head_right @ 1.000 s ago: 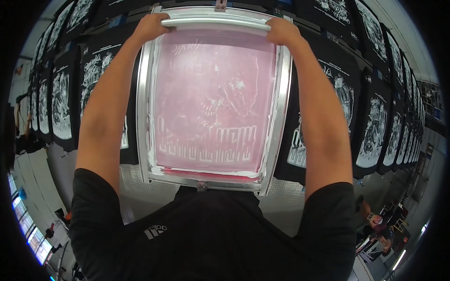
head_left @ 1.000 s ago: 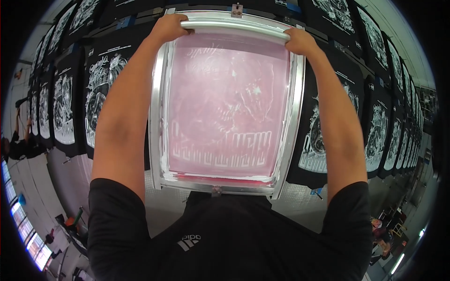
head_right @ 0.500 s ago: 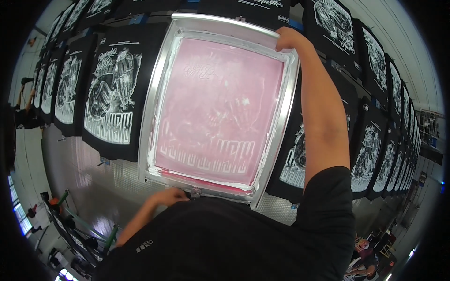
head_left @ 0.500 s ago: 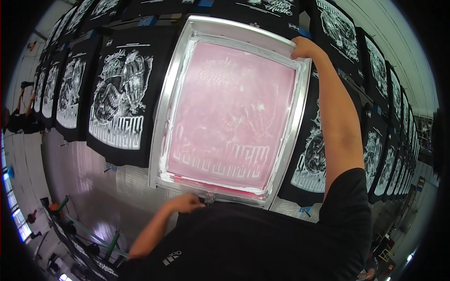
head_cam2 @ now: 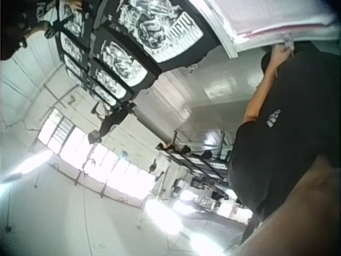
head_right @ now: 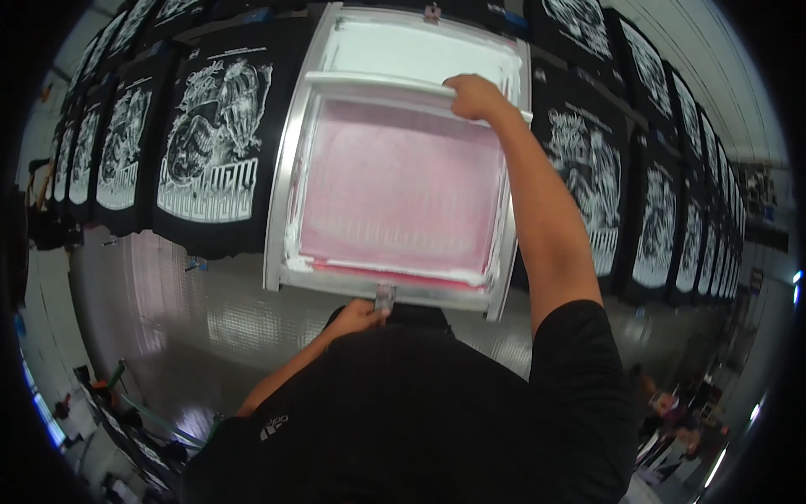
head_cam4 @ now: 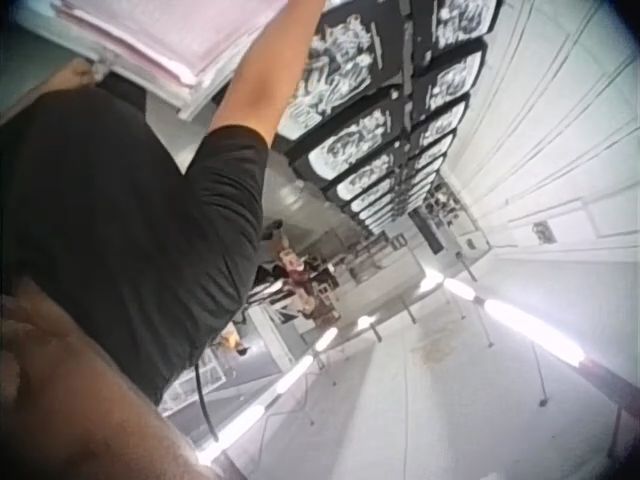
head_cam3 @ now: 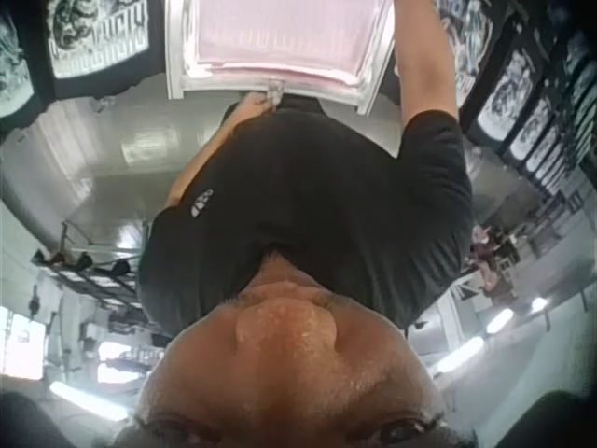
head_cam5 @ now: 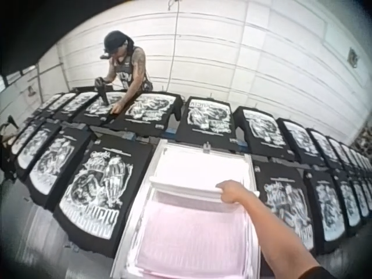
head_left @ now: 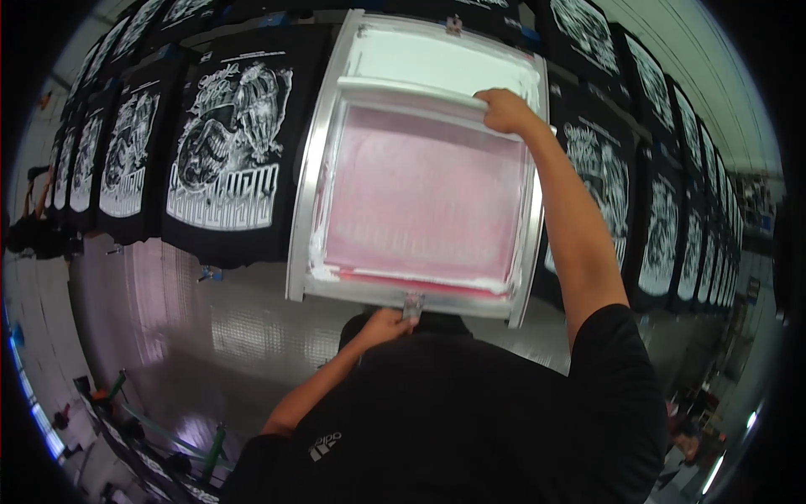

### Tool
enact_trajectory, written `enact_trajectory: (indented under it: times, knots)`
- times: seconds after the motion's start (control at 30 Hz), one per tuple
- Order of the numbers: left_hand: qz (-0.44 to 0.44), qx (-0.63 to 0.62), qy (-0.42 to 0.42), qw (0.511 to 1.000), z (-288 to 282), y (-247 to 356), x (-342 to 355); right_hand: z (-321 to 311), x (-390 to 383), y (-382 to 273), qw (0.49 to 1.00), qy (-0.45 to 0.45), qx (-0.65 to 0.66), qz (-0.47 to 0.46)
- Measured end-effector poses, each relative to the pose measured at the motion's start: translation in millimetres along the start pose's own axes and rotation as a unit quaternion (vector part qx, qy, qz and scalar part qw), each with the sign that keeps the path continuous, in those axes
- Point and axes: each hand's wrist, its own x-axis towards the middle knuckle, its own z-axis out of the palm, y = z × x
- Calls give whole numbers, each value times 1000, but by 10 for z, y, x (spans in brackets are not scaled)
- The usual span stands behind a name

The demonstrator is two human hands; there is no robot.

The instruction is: Manually screen printing white graphics onto black t-shirts using a large production printing press.

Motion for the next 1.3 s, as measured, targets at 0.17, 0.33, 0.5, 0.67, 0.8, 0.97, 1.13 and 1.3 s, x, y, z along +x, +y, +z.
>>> enact_trajectory:
  times: [0.17, 0.33, 0.5, 0.67, 0.8, 0.97, 1.13, 1.3]
  knots:
    - [12, 62, 28, 998, 5, 67, 18, 642, -1857, -1077, 994, 20, 104, 29]
    - [-65, 165, 32, 984, 42, 145, 1, 972, -3076, -1902, 985, 130, 117, -14]
    - [-54, 291, 54, 954, 114, 123, 41, 998, -3248, -1998, 985, 109, 134, -9]
    - [-94, 240, 109, 960, 181, 191, -24, 837, -3265, -1669, 993, 77, 92, 2]
    - [-40, 299, 171, 938, 18, 424, -508, 696, -3443, -949, 992, 76, 84, 57]
    - [90, 108, 563, 815, -908, 529, -1061, 1066, -3449, -362, 918, 116, 375, 56]
    - [92, 113, 574, 805, -1821, 299, -258, 1440, -3177, -181, 756, 83, 630, 158]
    - [96, -10, 534, 840, -1608, 217, -135, 1362, -3280, -20, 707, 95, 685, 149]
